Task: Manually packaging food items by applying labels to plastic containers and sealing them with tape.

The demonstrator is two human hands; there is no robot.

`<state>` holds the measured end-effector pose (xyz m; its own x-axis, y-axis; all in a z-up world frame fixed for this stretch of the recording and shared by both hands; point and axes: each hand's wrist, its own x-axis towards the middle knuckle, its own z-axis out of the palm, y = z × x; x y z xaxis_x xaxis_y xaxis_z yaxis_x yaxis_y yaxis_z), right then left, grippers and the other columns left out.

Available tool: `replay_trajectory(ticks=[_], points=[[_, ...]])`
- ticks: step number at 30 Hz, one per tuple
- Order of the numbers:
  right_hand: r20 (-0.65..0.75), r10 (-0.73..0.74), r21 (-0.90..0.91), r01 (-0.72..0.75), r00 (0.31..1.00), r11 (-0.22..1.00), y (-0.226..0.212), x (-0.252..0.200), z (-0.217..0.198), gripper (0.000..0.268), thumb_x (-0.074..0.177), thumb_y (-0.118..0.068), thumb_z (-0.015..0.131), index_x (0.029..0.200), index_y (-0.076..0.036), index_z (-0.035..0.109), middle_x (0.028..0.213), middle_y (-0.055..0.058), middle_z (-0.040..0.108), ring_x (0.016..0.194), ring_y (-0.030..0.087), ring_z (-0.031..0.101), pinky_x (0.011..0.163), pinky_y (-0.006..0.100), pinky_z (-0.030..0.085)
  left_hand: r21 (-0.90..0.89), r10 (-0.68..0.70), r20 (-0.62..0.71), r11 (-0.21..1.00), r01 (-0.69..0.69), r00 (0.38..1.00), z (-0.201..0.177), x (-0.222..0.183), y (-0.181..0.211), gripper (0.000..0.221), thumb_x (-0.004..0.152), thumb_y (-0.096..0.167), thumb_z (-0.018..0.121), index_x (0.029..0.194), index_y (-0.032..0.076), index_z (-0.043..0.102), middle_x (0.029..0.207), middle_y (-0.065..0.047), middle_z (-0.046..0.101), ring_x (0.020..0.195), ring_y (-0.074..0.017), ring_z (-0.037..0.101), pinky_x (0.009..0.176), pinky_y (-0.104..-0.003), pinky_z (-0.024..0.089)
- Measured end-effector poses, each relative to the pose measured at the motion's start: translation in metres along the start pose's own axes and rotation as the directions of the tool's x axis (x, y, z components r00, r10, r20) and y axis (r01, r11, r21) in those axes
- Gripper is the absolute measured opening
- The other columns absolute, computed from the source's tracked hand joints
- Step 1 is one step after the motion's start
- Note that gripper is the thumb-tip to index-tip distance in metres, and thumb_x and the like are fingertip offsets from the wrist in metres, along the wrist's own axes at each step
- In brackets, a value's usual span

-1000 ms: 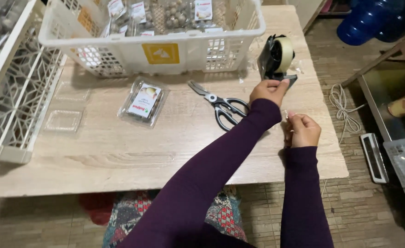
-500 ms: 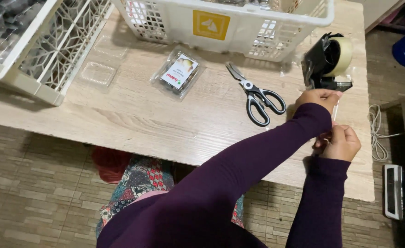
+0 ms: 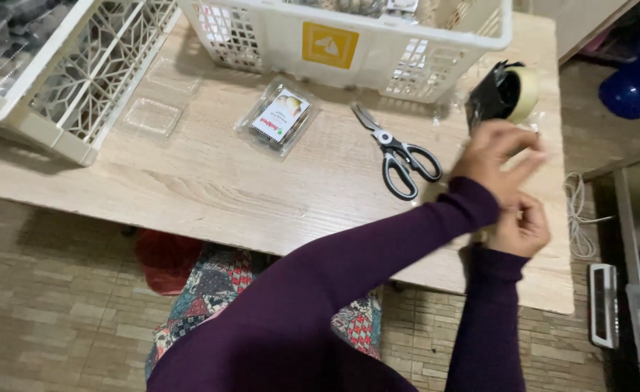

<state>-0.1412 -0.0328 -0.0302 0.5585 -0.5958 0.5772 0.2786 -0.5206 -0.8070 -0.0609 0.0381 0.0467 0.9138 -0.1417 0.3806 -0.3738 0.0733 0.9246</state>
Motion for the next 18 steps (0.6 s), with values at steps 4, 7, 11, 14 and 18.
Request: replay_trajectory(ticks=[4,7,11,14,18], points=[[0.064,-0.066,-0.064,0.07,0.996,0.996,-0.043,-0.011,0.024,0.003,0.103,0.004,0.071,0.102,0.003,0.073,0.101,0.015,0.074,0.094,0.021,0.068,0.086,0.031,0.055,-0.13,0.011,-0.163,0.991,-0.033,0.987,-0.062,0.022,-0.024,0.014,0.082,0.029,0.079,0.093,0.029,0.07,0.105,0.003,0.066,0.09,-0.0103,0.06,0.078,-0.025,0.056],[0.185,-0.07,-0.22,0.111,0.98,0.969,-0.08,-0.022,0.04,0.002,0.099,0.003,0.075,0.1,0.002,0.076,0.095,0.013,0.075,0.089,0.021,0.07,0.081,0.033,0.057,-0.555,-0.044,-0.14,0.831,-0.041,0.989,-0.127,0.039,-0.051,0.02,0.086,0.006,0.079,0.099,0.016,0.068,0.093,0.001,0.072,0.084,-0.0074,0.067,0.077,-0.022,0.058],[0.471,-0.149,-0.259,0.298,0.869,0.919,-0.119,-0.024,0.053,0.006,0.091,-0.011,0.086,0.092,-0.009,0.08,0.074,0.006,0.07,0.072,0.027,0.065,0.073,0.035,0.054,-0.347,-0.082,-0.22,0.938,0.001,0.972,-0.252,0.05,-0.051,0.025,0.094,0.018,0.076,0.115,0.02,0.063,0.093,0.004,0.069,0.072,-0.0062,0.069,0.061,-0.018,0.06],[0.615,0.01,-0.219,0.158,0.789,0.963,-0.177,-0.019,0.062,0.004,0.087,-0.011,0.083,0.086,-0.01,0.079,0.062,0.005,0.064,0.06,0.02,0.056,0.063,0.032,0.049,-0.331,-0.214,-0.242,0.935,0.127,0.947,-0.335,0.044,-0.047,0.024,0.098,0.024,0.068,0.119,0.017,0.058,0.092,0.003,0.067,0.068,-0.0062,0.067,0.057,-0.015,0.058],[0.733,0.146,0.021,-0.237,0.665,0.971,-0.215,-0.018,0.069,0.011,0.088,-0.004,0.075,0.077,-0.004,0.073,0.055,-0.001,0.049,0.058,0.008,0.043,0.055,0.023,0.041,0.167,-0.155,-0.287,0.964,0.209,0.945,-0.402,0.02,-0.048,0.016,0.094,0.027,0.074,0.109,0.023,0.068,0.086,0.005,0.069,0.071,-0.0092,0.071,0.059,-0.022,0.06]])
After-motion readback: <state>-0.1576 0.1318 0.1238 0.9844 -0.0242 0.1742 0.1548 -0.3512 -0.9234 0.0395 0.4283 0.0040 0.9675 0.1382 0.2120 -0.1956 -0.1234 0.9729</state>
